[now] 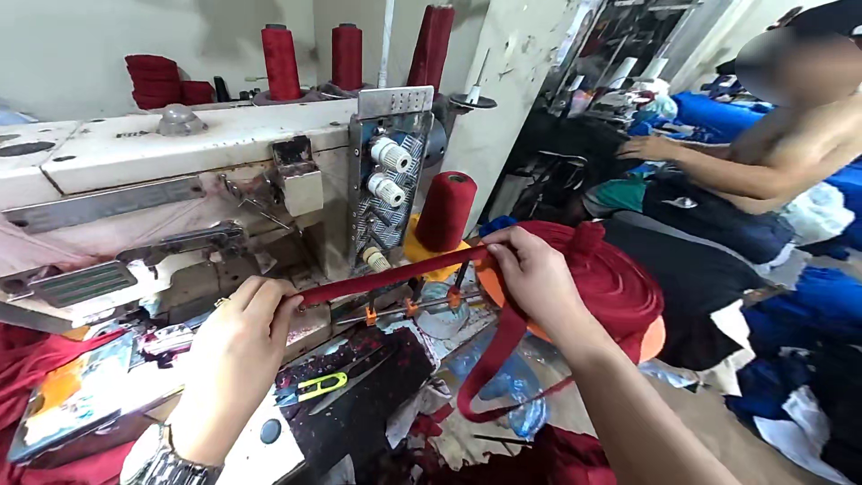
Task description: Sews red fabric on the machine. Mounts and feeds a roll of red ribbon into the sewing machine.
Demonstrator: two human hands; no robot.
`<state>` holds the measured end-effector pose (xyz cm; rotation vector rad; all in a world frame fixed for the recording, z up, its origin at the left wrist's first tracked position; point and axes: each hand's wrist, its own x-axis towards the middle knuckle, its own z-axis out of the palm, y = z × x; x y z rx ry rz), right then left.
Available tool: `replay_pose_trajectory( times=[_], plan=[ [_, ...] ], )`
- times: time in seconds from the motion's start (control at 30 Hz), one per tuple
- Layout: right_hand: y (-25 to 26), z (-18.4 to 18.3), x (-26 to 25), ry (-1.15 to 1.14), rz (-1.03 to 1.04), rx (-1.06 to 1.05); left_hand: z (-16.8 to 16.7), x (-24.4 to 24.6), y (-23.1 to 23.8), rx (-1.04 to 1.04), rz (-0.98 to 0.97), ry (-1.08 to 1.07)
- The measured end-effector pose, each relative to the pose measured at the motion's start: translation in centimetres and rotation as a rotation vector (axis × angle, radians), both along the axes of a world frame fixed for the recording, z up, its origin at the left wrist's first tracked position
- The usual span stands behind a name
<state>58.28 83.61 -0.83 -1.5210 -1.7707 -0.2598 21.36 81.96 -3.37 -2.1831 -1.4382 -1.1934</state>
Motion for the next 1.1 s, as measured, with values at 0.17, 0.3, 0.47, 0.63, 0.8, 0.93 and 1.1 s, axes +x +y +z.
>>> replay_pose_trajectory(
  times=[0.17, 0.3, 0.47, 0.63, 0.8, 0.93, 1.1],
  plan=[
    [0.4, 0.5, 0.0, 0.012, 0.009, 0.039, 0.3, 0.0, 0.2, 0.013, 0.04, -0.019],
    [0.2, 0.4, 0.0, -0.043, 0.017, 0.04, 0.0, -0.3, 0.1, 0.029, 0.023, 0.004],
    [-0.1, -0.2, 0.1, -0.069, 0.004, -0.029, -0.5, -0.3, 0.1, 0.001, 0.016, 0.034],
    [-0.2, 0.3, 0.5, -0.045, 0.008, -0.041, -0.3, -0.3, -0.1, -0.03, 0.017, -0.004],
    [0.0, 1.8, 0.4, 0.031, 0.027, -0.078, 0.3, 0.1, -0.5, -0.081, 0.012, -0.025],
    [-0.1, 2.1, 0.7, -0.004, 0.042, -0.066, 0.0, -0.4, -0.7, -0.106, 0.021, -0.05],
    [0.5, 1.7, 0.1, -0.018, 0.065, -0.052, -0.3, -0.6, -0.7, -0.102, 0.031, -0.039]
  ],
)
